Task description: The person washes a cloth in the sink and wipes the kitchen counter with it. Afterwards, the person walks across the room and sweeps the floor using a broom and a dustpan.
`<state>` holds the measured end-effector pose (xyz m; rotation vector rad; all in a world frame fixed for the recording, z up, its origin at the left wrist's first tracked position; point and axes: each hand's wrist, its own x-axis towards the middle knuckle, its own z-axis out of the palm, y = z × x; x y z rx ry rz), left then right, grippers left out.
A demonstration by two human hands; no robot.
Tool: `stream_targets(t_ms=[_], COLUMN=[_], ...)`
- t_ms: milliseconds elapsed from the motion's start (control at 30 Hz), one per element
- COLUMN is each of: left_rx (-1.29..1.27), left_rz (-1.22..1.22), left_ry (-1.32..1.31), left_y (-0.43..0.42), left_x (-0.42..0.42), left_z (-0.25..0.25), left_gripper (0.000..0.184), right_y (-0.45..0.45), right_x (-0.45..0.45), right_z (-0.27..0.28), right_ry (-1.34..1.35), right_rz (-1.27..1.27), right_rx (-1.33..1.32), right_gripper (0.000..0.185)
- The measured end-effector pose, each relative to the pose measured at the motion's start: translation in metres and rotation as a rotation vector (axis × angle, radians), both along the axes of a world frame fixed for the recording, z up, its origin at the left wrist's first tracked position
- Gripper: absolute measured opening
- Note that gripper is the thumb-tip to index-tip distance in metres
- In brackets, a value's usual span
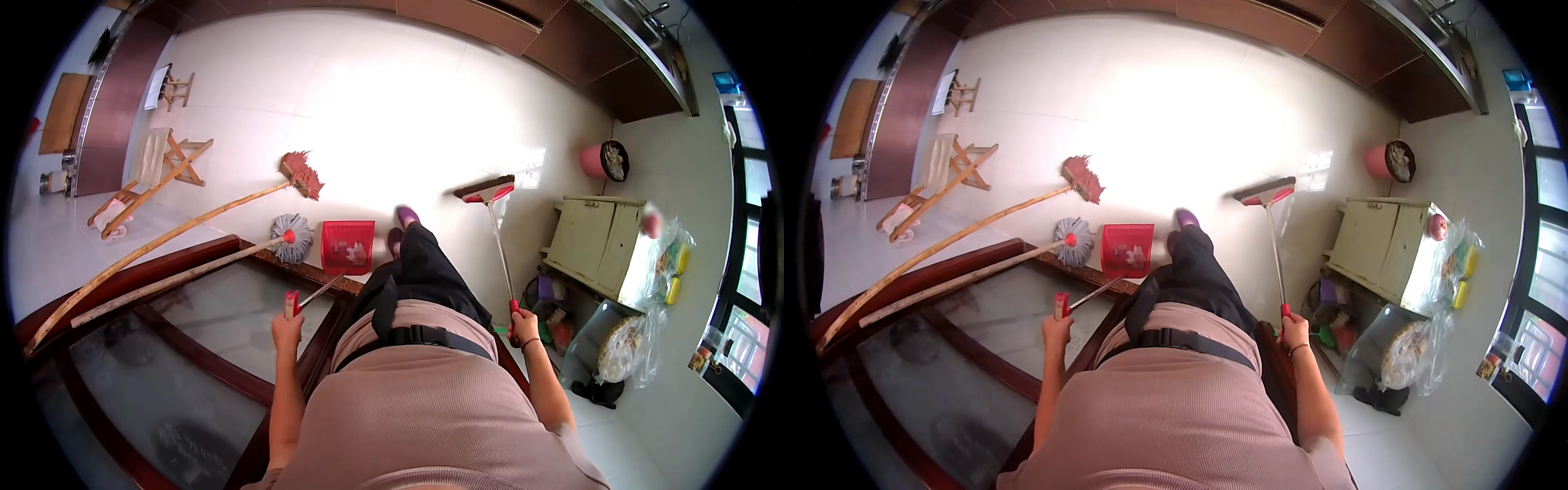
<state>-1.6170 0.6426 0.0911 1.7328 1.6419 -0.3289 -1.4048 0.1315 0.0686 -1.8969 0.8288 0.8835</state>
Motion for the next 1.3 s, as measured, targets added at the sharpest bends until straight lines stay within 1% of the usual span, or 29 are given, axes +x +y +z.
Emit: stream_targets(t_ms=[100,133,167,267,300,333,367,400,467,500,533,567,600,633,700,733,800,900,967,1033,1067,1167,1300], left_rx=[0.01,0.03,0.03,0.091,0.036,-0.019,-0.018,-0.004,0.004,-0.01,-0.022,-0.025,-0.025,-0.025,-0.012,0.0,-0.013,-0.016,-0.013,0.003,0.001,-0.037,-0.059], left_rz=[-0.011,-0.022,-0.017,-0.056,0.015,0.086,0.084,0.11,0.138,0.193,0.248,0.247,0.28,0.312,0.283,0.257,0.256,0.256,0.251,0.247,0.247,0.291,0.339], left_ry=[0.001,0.005,0.004,0.006,-0.009,-0.024,-0.023,-0.028,-0.031,-0.07,-0.11,-0.105,-0.114,-0.124,-0.109,-0.094,-0.075,-0.078,-0.106,-0.127,-0.132,-0.175,-0.161], left_y=[0.004,0.004,0.005,0.007,0.007,0.008,0.01,0.012,0.015,0.017,0.018,0.017,0.017,0.017,0.018,0.017,0.02,0.02,0.021,0.021,0.02,0.016,0.013], left_x=[-0.012,-0.017,-0.02,-0.014,-0.01,-0.005,-0.007,-0.01,-0.016,-0.018,-0.019,-0.021,-0.018,-0.015,-0.002,0.003,0.008,0.013,0.014,0.011,0.01,0.009,0.0], left_z=[-0.018,-0.021,-0.022,-0.007,0.008,0.017,0.019,0.02,0.019,0.018,0.016,0.014,0.016,0.019,0.023,0.025,0.025,0.029,0.029,0.025,0.025,0.023,0.017], left_gripper=[0.025,0.026,0.026,0.024,0.024,0.025,0.025,0.026,0.027,0.028,0.029,0.029,0.028,0.028,0.028,0.028,0.028,0.029,0.029,0.03,0.03,0.031,0.03], right_y=[0.023,0.019,0.023,0.04,0.051,0.063,0.07,0.071,0.07,0.073,0.077,0.083,0.097,0.106,0.117,0.114,0.095,0.06,0.03,0.008,0.008,0.011,0.03], right_x=[0.018,0.02,0.024,0.037,0.041,0.048,0.052,0.055,0.061,0.065,0.069,0.074,0.083,0.089,0.102,0.108,0.117,0.144,0.163,0.172,0.173,0.182,0.187], right_z=[0.013,0.004,0.0,-0.004,0.003,0.016,0.024,0.02,0.009,0.013,0.014,0.016,0.031,0.034,0.032,0.024,0.001,-0.002,0.006,0.015,0.018,0.015,0.03], right_ry=[0.01,0.006,0.005,-0.102,-0.102,-0.112,-0.123,-0.123,-0.209,-0.202,-0.311,-0.42,-0.247,-0.242,-0.109,-0.094,-0.081,0.0,0.022,-0.042,-0.042,-0.072,-0.087], right_rz=[0.067,0.131,0.136,0.25,0.25,0.318,0.387,0.386,0.65,0.652,0.853,1.052,1.084,1.085,1.288,1.339,1.365,1.399,1.299,1.187,1.225,1.206,1.146], right_rx=[0.002,0.015,0.014,-0.007,-0.007,-0.021,-0.037,-0.038,-0.097,-0.101,-0.229,-0.359,-0.388,-0.387,-0.458,-0.475,-0.502,-0.622,-0.648,-0.667,-0.746,-0.787,-0.751], right_gripper=[0.016,0.02,0.02,0.027,0.027,0.028,0.028,0.028,0.031,0.031,0.032,0.033,0.034,0.034,0.033,0.031,0.031,0.03,0.03,0.029,0.027,0.028,0.029])
